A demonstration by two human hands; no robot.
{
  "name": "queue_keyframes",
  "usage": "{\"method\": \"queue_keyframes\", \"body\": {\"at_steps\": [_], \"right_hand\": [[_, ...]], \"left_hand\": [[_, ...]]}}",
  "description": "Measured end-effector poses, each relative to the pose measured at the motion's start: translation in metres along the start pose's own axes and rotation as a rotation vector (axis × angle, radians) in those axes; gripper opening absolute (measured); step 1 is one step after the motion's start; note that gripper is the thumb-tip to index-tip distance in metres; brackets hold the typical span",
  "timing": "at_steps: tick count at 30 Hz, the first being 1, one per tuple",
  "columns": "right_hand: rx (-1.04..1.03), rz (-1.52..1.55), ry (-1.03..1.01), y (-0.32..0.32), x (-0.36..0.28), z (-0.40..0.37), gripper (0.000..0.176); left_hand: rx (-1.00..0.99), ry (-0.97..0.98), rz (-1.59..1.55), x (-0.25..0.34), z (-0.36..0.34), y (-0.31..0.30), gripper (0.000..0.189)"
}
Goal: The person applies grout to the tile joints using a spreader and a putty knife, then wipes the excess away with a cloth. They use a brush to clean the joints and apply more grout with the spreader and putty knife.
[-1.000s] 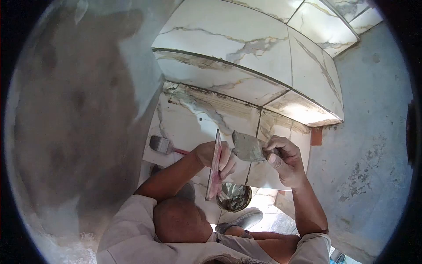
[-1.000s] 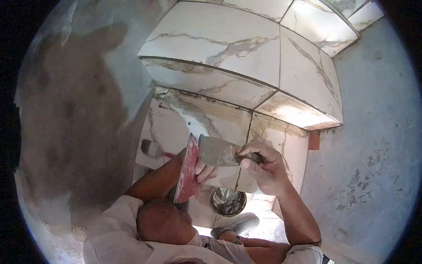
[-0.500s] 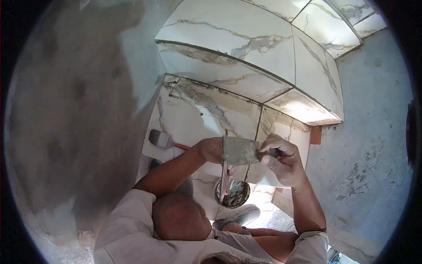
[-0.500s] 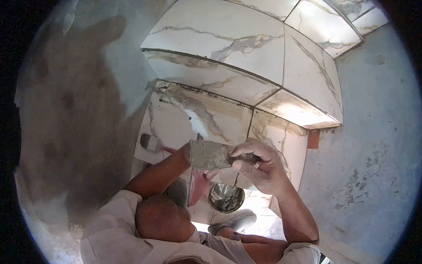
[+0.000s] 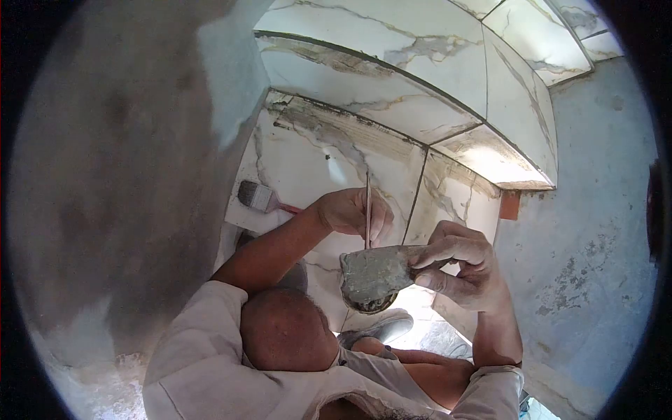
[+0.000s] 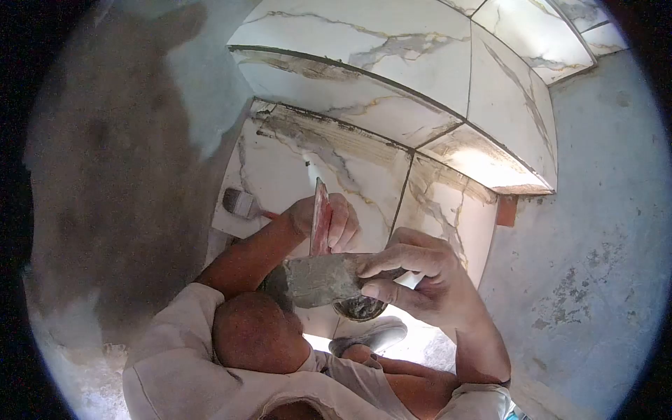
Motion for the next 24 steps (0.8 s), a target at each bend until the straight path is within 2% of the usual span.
{"method": "queue_keyframes", "body": {"at_steps": [5, 7, 8, 9, 11, 12, 13, 15, 17, 21, 23, 24], "right_hand": [[-0.003, -0.061, 0.017, -0.023, 0.005, -0.008, 0.017], [0.073, -0.425, 0.034, -0.035, 0.014, -0.012, 0.013], [0.089, -0.324, 0.094, -0.043, 0.016, -0.018, 0.021], [0.091, -0.331, 0.088, -0.046, 0.016, -0.022, 0.021], [0.381, -0.128, 0.124, -0.057, 0.019, -0.035, 0.031], [0.416, -0.164, 0.003, -0.063, 0.023, -0.037, 0.038], [0.436, -0.18, 0.004, -0.068, 0.022, -0.042, 0.038], [0.572, 0.208, 0.171, -0.079, 0.024, -0.051, 0.036], [0.623, 0.168, 0.182, -0.079, 0.028, -0.057, 0.037], [0.524, 0.363, 0.227, -0.07, 0.029, -0.063, 0.038], [0.189, -0.072, 0.301, -0.069, 0.025, -0.067, 0.034], [-0.024, -0.088, 0.427, -0.068, 0.022, -0.07, 0.032]], "left_hand": [[0.028, 0.019, -0.036, 0.003, -0.006, -0.002, 0.019], [0.032, 0.036, 0.045, 0.012, -0.001, 0.001, 0.017], [0.041, 0.054, 0.136, 0.02, 0.0, 0.003, 0.014], [0.033, 0.056, 0.141, 0.031, -0.001, 0.01, 0.014], [0.618, -0.205, 0.3, 0.044, -0.01, 0.015, 0.01], [0.853, -0.147, 0.375, 0.038, -0.016, 0.012, 0.012], [0.829, -0.153, 0.371, 0.039, -0.009, 0.016, 0.012], [0.936, 0.028, 0.361, 0.047, 0.003, 0.022, 0.011], [0.948, 0.028, 0.418, 0.048, 0.005, 0.02, 0.013], [0.876, 0.125, 0.444, 0.052, 0.007, 0.021, 0.019], [0.853, 0.14, 0.408, 0.054, 0.005, 0.024, 0.021], [0.846, 0.137, 0.301, 0.056, 0.009, 0.031, 0.023]]}}
Point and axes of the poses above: each hand's wrist, its own z-axis towards the middle knuckle, its own y-axis out of the palm, x = y × z, the point moved 2 cm from there along z, towards the middle knuckle, and after that the axes turned 5 degrees about y, right-handed, at the moved point
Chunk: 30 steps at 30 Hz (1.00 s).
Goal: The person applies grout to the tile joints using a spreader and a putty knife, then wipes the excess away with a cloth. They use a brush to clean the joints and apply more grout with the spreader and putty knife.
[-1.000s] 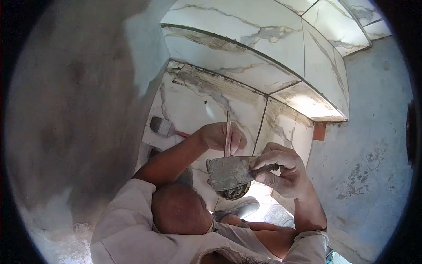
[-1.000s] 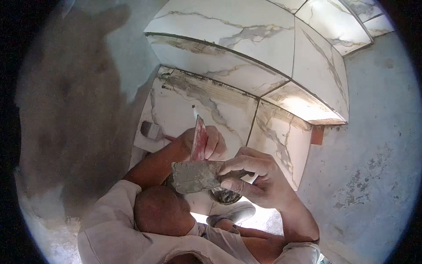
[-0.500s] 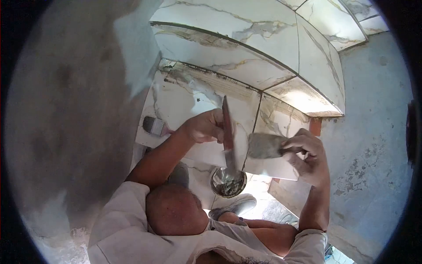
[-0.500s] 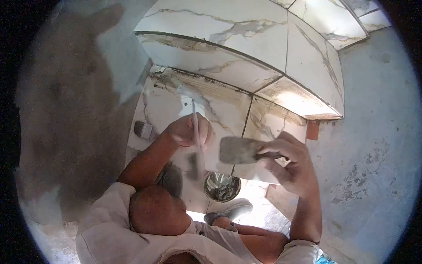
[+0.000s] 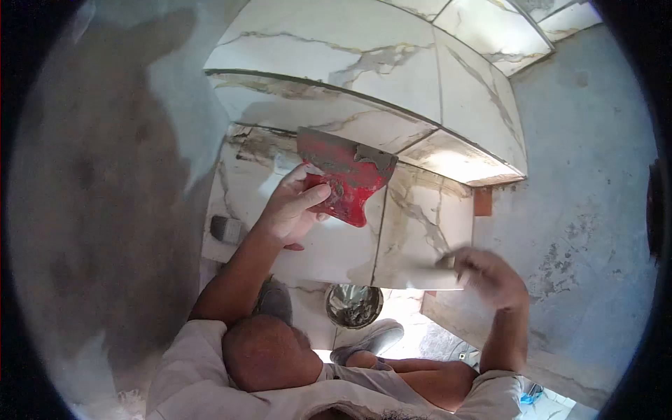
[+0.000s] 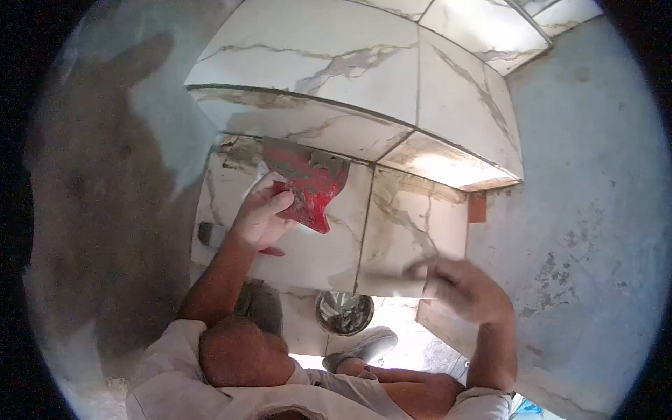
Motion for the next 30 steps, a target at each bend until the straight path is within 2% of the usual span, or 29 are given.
{"method": "queue_keyframes", "body": {"at_steps": [2, 3, 4, 5, 6, 7, 8, 9, 11, 12, 14, 15, 17, 19, 21, 23, 25, 26, 29, 30], "right_hand": [[-0.381, -0.258, 0.265, 0.021, 0.014, 0.003, 0.027], [-0.446, -0.419, 0.327, 0.043, 0.02, 0.006, 0.026], [-0.409, -0.519, 0.192, 0.072, 0.062, -0.001, 0.027], [-0.523, -0.71, 0.242, 0.098, 0.074, -0.002, 0.027], [-0.614, -0.852, 0.296, 0.131, 0.118, -0.01, 0.025], [-0.596, -0.858, 0.344, 0.151, 0.134, -0.011, 0.024], [-0.526, -0.791, 0.297, 0.167, 0.142, -0.009, 0.022], [-0.469, -0.715, 0.354, 0.179, 0.153, -0.004, 0.022], [-0.4, -0.725, 0.329, 0.203, 0.207, 0.004, 0.022], [-0.402, -0.732, 0.326, 0.21, 0.22, 0.009, 0.022], [-0.266, -0.745, 0.351, 0.215, 0.234, 0.019, 0.024], [-0.27, -0.749, 0.343, 0.215, 0.222, 0.022, 0.024], [-0.351, -1.004, 0.368, 0.205, 0.167, 0.02, 0.034], [-0.306, -0.69, 0.355, 0.177, 0.06, 0.042, 0.043], [0.311, -0.592, -0.291, 0.161, 0.015, 0.062, 0.063], [0.595, -0.678, -0.51, 0.154, -0.031, 0.096, 0.073], [0.676, -0.64, -0.501, 0.157, -0.06, 0.131, 0.084], [0.673, -0.641, -0.505, 0.158, -0.071, 0.148, 0.084], [0.689, -0.595, -0.433, 0.167, -0.085, 0.18, 0.088], [0.673, -0.656, -0.357, 0.172, -0.078, 0.192, 0.083]], "left_hand": [[0.022, -0.027, -0.08, -0.002, -0.003, -0.003, 0.025], [-0.001, -0.031, -0.16, -0.014, -0.003, -0.016, 0.021], [-0.029, -0.034, -0.241, -0.024, -0.004, -0.025, 0.02], [-0.017, -0.029, -0.23, -0.028, -0.002, -0.029, 0.02], [-0.158, -0.047, -0.398, -0.032, 0.0, -0.028, 0.02], [-0.301, -0.062, -0.568, -0.035, 0.001, -0.027, 0.022], [-0.293, -0.053, -0.563, -0.037, 0.001, -0.029, 0.022], [-0.339, -0.046, -0.59, -0.04, -0.001, -0.029, 0.02], [-0.442, -0.031, -0.644, -0.042, -0.001, -0.032, 0.016], [-0.46, -0.033, -0.636, -0.043, -0.001, -0.035, 0.017], [-0.478, -0.022, -0.673, -0.047, -0.002, -0.042, 0.017], [-0.494, -0.02, -0.705, -0.046, -0.003, -0.045, 0.016], [-0.483, -0.006, -0.712, -0.047, -0.006, -0.048, 0.016], [-0.469, 0.003, -0.721, -0.047, -0.008, -0.048, 0.017], [-0.424, -0.012, -0.714, -0.049, -0.009, -0.044, 0.018], [-0.445, -0.013, -0.734, -0.049, -0.008, -0.035, 0.018], [-0.428, 0.08, -0.65, -0.049, -0.009, -0.029, 0.018], [-0.227, -0.137, -0.48, -0.067, -0.015, -0.05, 0.028], [-0.012, -0.119, -0.441, -0.059, -0.02, -0.042, 0.032], [0.041, -0.12, -0.431, -0.055, -0.02, -0.04, 0.034]]}}
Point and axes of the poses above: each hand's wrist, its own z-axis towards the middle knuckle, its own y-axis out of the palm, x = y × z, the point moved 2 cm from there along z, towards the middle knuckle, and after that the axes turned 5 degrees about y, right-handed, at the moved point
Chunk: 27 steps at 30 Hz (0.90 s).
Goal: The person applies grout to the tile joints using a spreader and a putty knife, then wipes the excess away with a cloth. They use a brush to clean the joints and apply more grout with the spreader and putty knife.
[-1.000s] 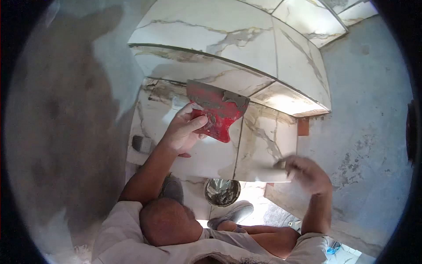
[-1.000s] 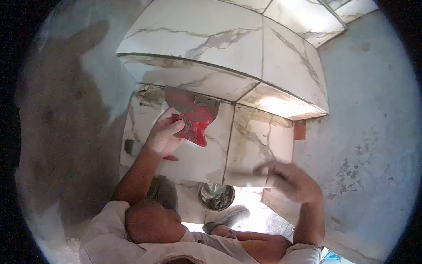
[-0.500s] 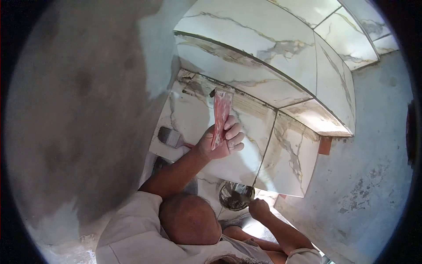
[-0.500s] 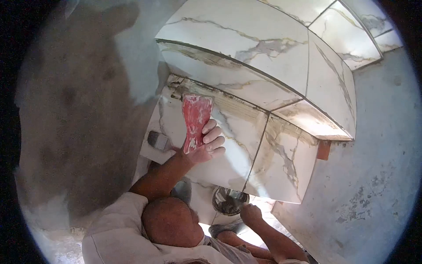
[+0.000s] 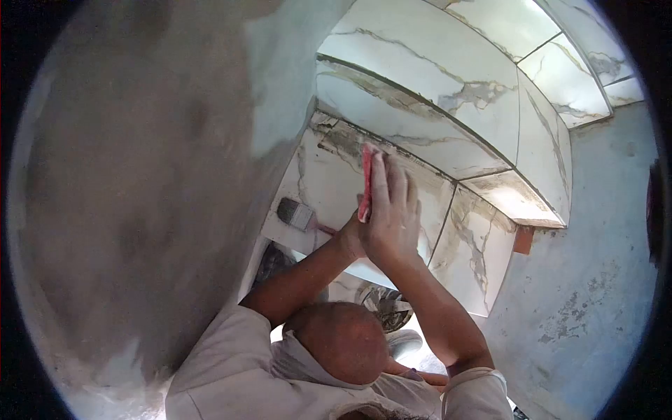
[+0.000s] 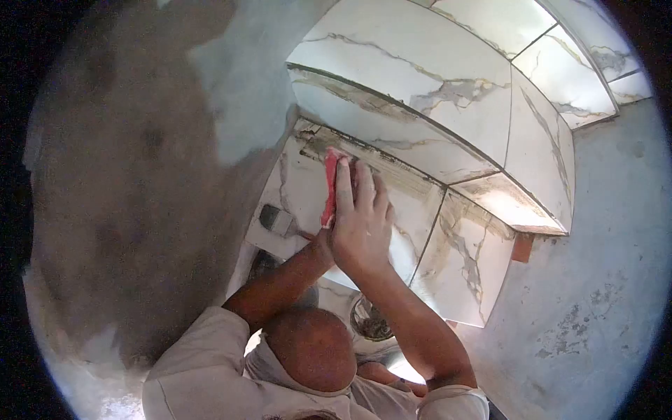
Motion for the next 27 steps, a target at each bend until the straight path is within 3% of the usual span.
{"method": "queue_keyframes", "body": {"at_steps": [2, 6, 10, 15, 17, 22, 27], "right_hand": [[-0.005, -0.085, 0.016, 0.023, 0.007, 0.005, 0.064], [0.068, -0.092, 0.012, 0.056, 0.008, 0.031, 0.058], [-0.008, -0.191, 0.135, 0.093, -0.018, 0.063, 0.051], [-0.09, -0.165, 0.297, 0.129, -0.02, 0.089, 0.051], [-0.088, -0.178, 0.288, 0.135, -0.022, 0.09, 0.049], [0.005, -0.203, 0.26, 0.144, -0.019, 0.095, 0.042], [-0.203, -0.13, 0.235, 0.12, -0.026, 0.093, 0.047]], "left_hand": [[0.091, 0.024, 0.019, 0.008, -0.004, 0.004, 0.037], [0.167, 0.02, 0.059, 0.029, -0.042, -0.005, 0.041], [0.335, 0.069, 0.707, 0.055, -0.158, -0.027, 0.047], [0.531, -0.077, 0.884, 0.047, -0.27, -0.019, 0.049], [0.75, -0.1, 0.958, 0.042, -0.303, -0.028, 0.047], [0.683, -0.144, 0.85, 0.049, -0.335, -0.083, 0.043], [0.699, -0.197, 0.762, 0.053, -0.333, -0.07, 0.04]]}}
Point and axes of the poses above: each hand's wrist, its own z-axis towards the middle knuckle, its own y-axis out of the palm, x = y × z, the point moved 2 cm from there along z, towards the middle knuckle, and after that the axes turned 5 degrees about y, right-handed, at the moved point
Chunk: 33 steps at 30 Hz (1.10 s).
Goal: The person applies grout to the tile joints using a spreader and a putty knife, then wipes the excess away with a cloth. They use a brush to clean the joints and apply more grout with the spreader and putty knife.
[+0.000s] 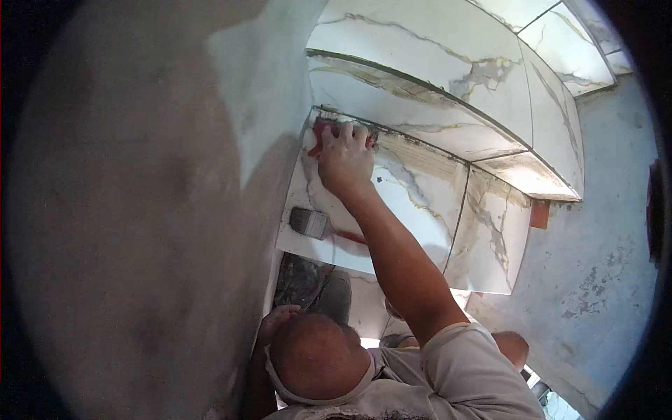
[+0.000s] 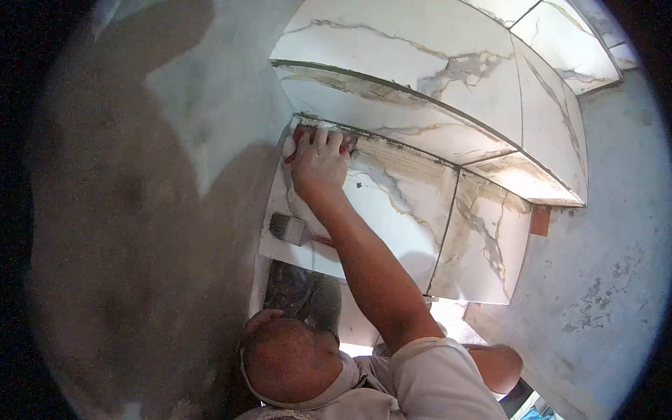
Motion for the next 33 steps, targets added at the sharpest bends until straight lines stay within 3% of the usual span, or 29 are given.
{"method": "queue_keyframes", "body": {"at_steps": [4, 6, 11, 17, 20, 22, 26, 28, 33], "right_hand": [[0.073, 0.091, 0.005, -0.036, 0.007, -0.042, 0.051], [0.239, 0.07, -0.05, -0.047, 0.033, -0.065, 0.045], [0.051, 0.039, 0.063, -0.05, 0.081, -0.1, 0.059], [0.094, -0.065, 0.028, -0.039, 0.091, -0.081, 0.053], [-0.029, -0.033, 0.03, -0.04, 0.097, -0.074, 0.057], [0.012, -0.019, -0.065, -0.038, 0.102, -0.069, 0.048], [0.096, 0.048, -0.18, -0.028, 0.091, -0.039, 0.047], [0.165, 0.088, -0.273, -0.024, 0.072, -0.026, 0.06], [0.116, 0.158, -0.181, -0.032, 0.05, -0.04, 0.056]], "left_hand": [[0.091, 0.021, 0.03, 0.02, -0.005, 0.014, 0.04], [0.076, 0.009, 0.039, 0.016, -0.004, 0.009, 0.04], [0.054, -0.008, 0.039, 0.013, 0.0, 0.009, 0.04], [0.035, -0.015, 0.057, 0.015, 0.006, 0.008, 0.039], [0.035, -0.02, 0.063, 0.015, 0.005, 0.007, 0.039], [0.039, -0.02, 0.062, 0.014, 0.004, 0.007, 0.039], [0.034, -0.017, 0.067, 0.012, 0.006, 0.007, 0.039], [0.031, -0.016, 0.072, 0.012, 0.007, 0.008, 0.039], [0.032, -0.013, 0.069, 0.012, 0.007, 0.007, 0.039]]}}
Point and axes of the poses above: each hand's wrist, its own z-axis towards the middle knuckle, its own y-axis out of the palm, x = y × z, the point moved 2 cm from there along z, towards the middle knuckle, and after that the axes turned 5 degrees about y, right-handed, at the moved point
